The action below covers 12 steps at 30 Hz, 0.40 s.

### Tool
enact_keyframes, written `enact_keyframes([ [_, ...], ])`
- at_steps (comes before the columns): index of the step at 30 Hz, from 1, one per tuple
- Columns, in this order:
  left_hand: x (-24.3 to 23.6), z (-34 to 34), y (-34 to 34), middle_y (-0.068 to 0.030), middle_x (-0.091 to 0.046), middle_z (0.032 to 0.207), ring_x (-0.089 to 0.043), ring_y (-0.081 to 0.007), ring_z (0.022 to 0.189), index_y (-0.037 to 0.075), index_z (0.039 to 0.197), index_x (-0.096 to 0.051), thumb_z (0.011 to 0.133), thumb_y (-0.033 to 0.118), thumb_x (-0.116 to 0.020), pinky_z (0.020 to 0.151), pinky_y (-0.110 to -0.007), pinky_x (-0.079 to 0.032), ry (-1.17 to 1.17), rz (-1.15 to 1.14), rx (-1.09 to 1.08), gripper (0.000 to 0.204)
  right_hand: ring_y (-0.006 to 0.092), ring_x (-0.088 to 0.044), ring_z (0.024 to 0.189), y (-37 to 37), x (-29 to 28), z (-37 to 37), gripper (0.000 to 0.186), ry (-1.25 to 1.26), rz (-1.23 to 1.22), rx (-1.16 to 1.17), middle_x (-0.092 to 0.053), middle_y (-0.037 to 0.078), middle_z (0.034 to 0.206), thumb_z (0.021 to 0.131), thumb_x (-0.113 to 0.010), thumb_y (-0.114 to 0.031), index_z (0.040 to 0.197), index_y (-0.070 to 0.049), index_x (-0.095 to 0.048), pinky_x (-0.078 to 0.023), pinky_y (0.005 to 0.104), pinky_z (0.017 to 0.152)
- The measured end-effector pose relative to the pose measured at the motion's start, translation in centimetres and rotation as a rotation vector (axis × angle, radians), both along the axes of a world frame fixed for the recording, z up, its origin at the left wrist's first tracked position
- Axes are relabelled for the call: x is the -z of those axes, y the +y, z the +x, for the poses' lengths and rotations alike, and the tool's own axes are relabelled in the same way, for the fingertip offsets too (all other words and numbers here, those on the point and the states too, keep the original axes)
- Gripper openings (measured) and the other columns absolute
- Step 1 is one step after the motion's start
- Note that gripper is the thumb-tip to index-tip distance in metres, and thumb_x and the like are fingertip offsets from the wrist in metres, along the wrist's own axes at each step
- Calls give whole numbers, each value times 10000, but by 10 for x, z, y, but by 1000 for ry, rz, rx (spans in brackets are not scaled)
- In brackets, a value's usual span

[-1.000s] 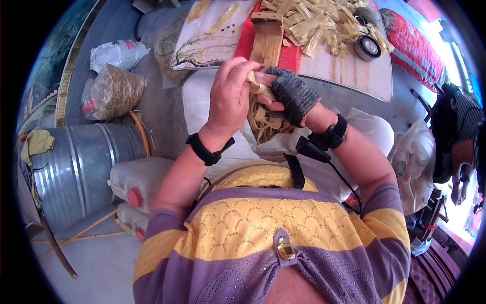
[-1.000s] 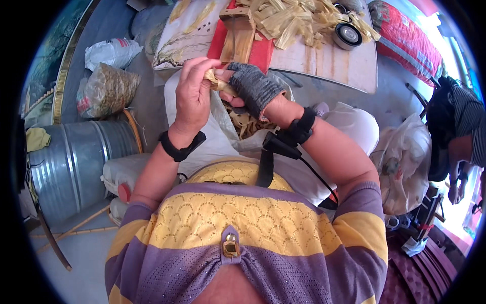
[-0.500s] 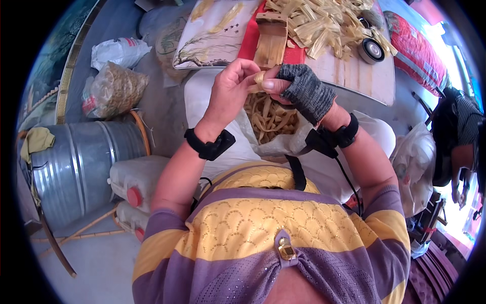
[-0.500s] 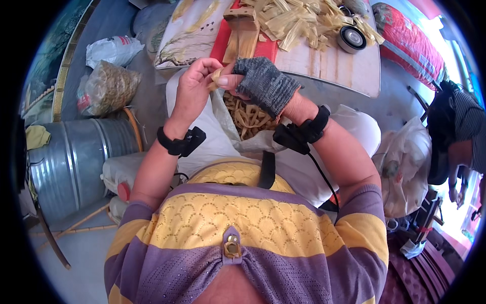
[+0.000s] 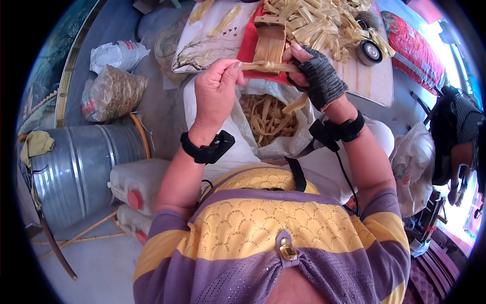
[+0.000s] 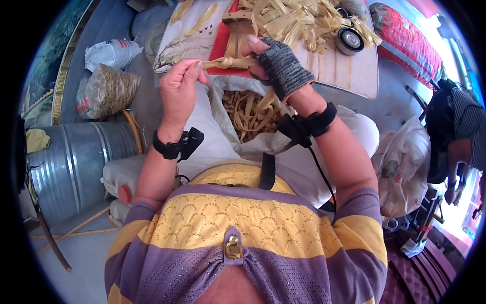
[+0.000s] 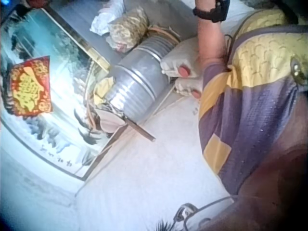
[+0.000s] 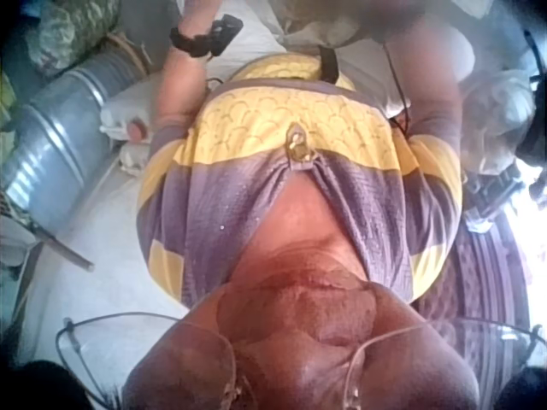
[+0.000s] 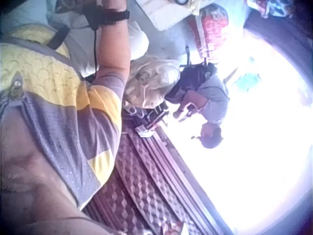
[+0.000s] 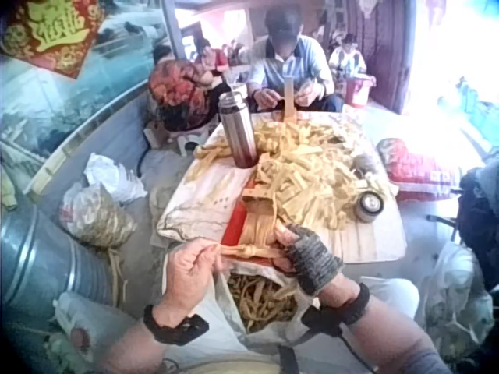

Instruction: The person takes long strips of dried plant material from a bag and twists them by hand into small knotted shapes, placing the finished pieces onto a wooden block on the table.

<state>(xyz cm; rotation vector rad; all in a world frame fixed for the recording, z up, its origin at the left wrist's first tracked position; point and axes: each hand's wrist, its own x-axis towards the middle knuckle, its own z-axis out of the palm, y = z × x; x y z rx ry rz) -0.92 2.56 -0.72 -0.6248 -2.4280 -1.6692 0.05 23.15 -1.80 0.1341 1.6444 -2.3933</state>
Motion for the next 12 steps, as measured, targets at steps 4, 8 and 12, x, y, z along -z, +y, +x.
enact_keyframes([
  [4,-5,-7,-7,-61,-602,785,-579,-159,711,-5,950,-579,849,90,-552,647,-262,-455,123,-141,17,142,102,-503,587,-2,13,-3,173,540,483,-16,-487,5,627,781,-596,-212,830,-47,-584,-431,234,548],
  [8,-4,9,1,-116,-595,938,-578,-286,854,35,1073,-515,779,60,-596,692,-354,-471,258,-343,134,306,87,-504,574,-25,4,10,166,136,277,-125,-537,17,655,768,-608,-176,850,-34,-581,-434,243,545],
  [12,2,13,5,-137,-550,1042,-553,-328,923,70,1151,-471,760,26,-576,700,-380,-474,216,-548,220,407,121,-546,581,-28,12,9,212,177,403,-187,-562,35,653,772,-614,-228,853,-34,-587,-448,264,553],
])
